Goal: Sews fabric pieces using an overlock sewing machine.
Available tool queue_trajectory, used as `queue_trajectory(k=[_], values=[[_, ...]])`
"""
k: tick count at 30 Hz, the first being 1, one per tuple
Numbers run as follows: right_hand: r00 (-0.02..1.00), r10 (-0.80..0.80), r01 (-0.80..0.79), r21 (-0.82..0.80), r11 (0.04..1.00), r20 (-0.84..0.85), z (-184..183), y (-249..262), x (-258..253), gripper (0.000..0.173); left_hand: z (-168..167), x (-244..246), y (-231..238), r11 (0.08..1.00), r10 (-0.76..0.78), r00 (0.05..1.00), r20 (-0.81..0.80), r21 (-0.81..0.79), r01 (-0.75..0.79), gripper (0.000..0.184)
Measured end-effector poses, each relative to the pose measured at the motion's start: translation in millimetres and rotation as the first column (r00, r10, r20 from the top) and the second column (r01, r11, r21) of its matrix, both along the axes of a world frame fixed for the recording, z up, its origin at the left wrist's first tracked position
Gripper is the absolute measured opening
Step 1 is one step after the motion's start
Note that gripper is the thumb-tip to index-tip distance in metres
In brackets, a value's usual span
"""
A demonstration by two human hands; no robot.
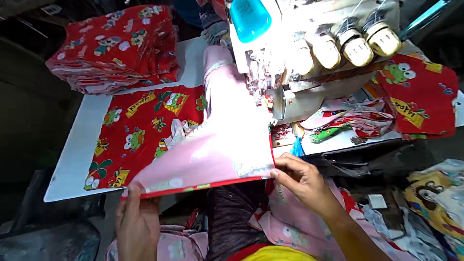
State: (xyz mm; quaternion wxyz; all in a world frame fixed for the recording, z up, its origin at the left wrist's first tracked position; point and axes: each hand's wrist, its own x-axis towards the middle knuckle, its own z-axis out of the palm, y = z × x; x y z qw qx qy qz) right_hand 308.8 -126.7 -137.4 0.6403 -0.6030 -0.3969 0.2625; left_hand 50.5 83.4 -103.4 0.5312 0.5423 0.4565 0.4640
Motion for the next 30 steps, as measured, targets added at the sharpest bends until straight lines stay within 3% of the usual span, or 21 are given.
queue_trajectory(k=[2, 5, 8, 11, 16, 22, 26, 28, 30], values=[[0.999, -0.039, 0.039, -0.013, 0.999, 0.003, 1.0, 14.1, 4.4, 0.018, 0.9, 2.1, 21.3, 0.997, -0.019, 0.989, -0.150, 0.075, 0.030, 0.026], [0.993, -0.105, 0.103, -0.032, 0.994, -0.062, 3.5, 22.4, 4.2, 0.010, 6.0, 8.3, 35.4, 0.949, -0.092, 0.945, -0.313, 0.261, 0.179, 0.051], [0.973, -0.090, 0.097, 0.025, 0.995, -0.212, 7.5, 18.3, -0.1, 0.012, 20.8, 37.4, 23.8, 0.836, -0.147, 0.903, -0.405, 0.437, 0.332, 0.045], [0.966, -0.104, 0.126, 0.078, 0.989, -0.236, 6.1, 15.7, -3.1, 0.016, 36.5, 70.7, 8.9, 0.676, -0.165, 0.851, -0.498, 0.571, 0.466, 0.034], [0.953, -0.145, 0.171, 0.077, 0.982, -0.266, 10.9, 13.1, -5.7, 0.029, 59.2, 112.9, -20.3, 0.510, -0.140, 0.791, -0.596, 0.641, 0.574, 0.028], [0.944, -0.219, 0.243, 0.074, 0.967, -0.246, 15.0, 8.7, -16.7, 0.043, 58.8, 154.8, -43.0, 0.433, -0.196, 0.688, -0.698, 0.568, 0.700, 0.039], [0.957, -0.273, 0.282, 0.099, 0.954, -0.098, 23.1, 20.6, -9.9, 0.040, 48.0, 175.9, -17.0, 0.335, -0.126, 0.490, -0.863, 0.428, 0.839, 0.056], [0.933, -0.331, 0.320, 0.095, 0.943, 0.142, 33.1, 32.4, 1.5, 0.029, 49.1, 193.8, 5.5, 0.324, -0.101, 0.456, -0.884, 0.404, 0.855, 0.057], [0.829, -0.379, 0.371, 0.101, 0.923, 0.411, 42.5, 43.5, 11.1, 0.022, 51.3, 207.4, 25.8, 0.314, -0.088, 0.413, -0.906, 0.368, 0.875, 0.057]])
